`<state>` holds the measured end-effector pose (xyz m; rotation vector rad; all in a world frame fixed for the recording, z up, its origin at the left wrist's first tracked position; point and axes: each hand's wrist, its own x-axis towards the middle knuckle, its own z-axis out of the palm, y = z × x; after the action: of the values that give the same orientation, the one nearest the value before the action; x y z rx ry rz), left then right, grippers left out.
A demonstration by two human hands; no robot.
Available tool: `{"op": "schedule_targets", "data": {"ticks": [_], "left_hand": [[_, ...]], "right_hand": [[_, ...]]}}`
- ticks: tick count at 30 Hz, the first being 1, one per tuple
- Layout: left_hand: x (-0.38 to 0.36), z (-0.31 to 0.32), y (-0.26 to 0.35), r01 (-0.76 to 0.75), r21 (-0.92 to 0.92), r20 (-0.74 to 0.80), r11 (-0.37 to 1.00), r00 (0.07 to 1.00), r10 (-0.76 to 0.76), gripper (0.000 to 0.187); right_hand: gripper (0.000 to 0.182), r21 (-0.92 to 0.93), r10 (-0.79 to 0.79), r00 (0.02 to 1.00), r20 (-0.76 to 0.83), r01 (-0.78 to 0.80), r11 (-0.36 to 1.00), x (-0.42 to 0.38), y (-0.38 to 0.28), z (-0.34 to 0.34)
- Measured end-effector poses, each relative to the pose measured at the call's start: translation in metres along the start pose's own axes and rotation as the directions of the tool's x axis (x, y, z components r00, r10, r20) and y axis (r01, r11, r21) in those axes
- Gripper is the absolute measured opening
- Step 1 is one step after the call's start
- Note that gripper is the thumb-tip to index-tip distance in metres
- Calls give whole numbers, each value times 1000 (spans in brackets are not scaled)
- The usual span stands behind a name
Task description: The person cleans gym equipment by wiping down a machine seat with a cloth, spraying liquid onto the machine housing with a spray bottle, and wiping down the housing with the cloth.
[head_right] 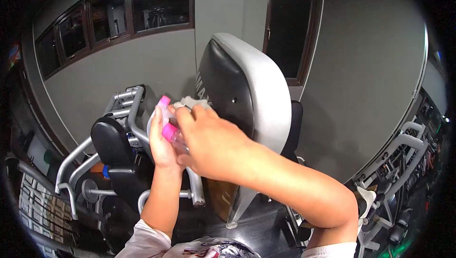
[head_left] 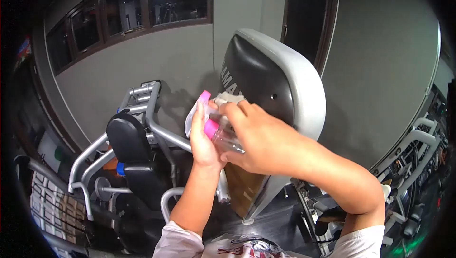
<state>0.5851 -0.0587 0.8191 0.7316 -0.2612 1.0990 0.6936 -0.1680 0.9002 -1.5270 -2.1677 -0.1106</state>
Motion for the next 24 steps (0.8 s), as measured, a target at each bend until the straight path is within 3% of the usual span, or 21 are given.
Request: {"op": "schedule_targets", "data": {"ticks": [2, 4, 5, 8, 9, 12, 13, 16, 17, 18, 19, 20, 22, 24], "left_hand": [[2, 19, -2, -10, 184, -79, 983, 997, 25, 49], [5, 25, 0, -49, 168, 52, 984, 998, 41, 53], [4, 27, 0, -67, 160, 118, 985, 992, 48, 54], [-4, 50, -8, -208, 327, 63, 922, 978, 198, 56], [-8, 55, -9, -230, 395, 105, 890, 973, 205, 62], [-8, 57, -6, -311, 661, 226, 683, 950, 214, 78], [-6, 56, 1, -300, 642, 286, 706, 947, 143, 87], [0, 53, -2, -461, 598, 312, 656, 888, 339, 90], [-10, 67, -3, -391, 444, 189, 806, 920, 342, 92], [-8, 66, -3, -422, 445, 152, 790, 905, 397, 83], [-7, 61, -2, -418, 570, 112, 708, 892, 437, 76], [-6, 57, 0, -397, 681, 77, 615, 874, 479, 69], [-5, 46, 4, -390, 630, 5, 672, 867, 499, 56], [-3, 26, 8, -353, 560, -75, 749, 879, 471, 53]], "right_hand": [[73, -1, -3, 999, -36, 3, 1000, -6, -1, 3], [71, 44, 22, 1000, 13, -22, 999, -8, -4, -8], [63, -1, 1, 999, -37, -1, 1000, -11, -6, -11], [55, -311, -71, 981, -178, 12, 950, -11, -9, -13], [49, -395, -162, 940, -302, 31, 918, -10, -6, -11], [46, -297, -171, 877, -448, 34, 954, -4, -4, -16], [44, -152, -64, 923, -381, 6, 988, 0, -3, -25], [48, -66, 8, 957, -291, -29, 997, -3, -11, -66], [48, 8, -70, 948, -309, 76, 997, 0, -7, -79], [48, 81, -143, 932, -334, 180, 980, 2, -1, -92], [42, 44, -148, 929, -338, 173, 984, 0, 1, -109], [35, 143, -43, 974, -222, 76, 987, 2, -1, -130], [35, 221, -20, 985, -171, 58, 974, 10, 10, -159], [38, 250, 68, 930, -361, 26, 968, 9, 20, -170]]}}
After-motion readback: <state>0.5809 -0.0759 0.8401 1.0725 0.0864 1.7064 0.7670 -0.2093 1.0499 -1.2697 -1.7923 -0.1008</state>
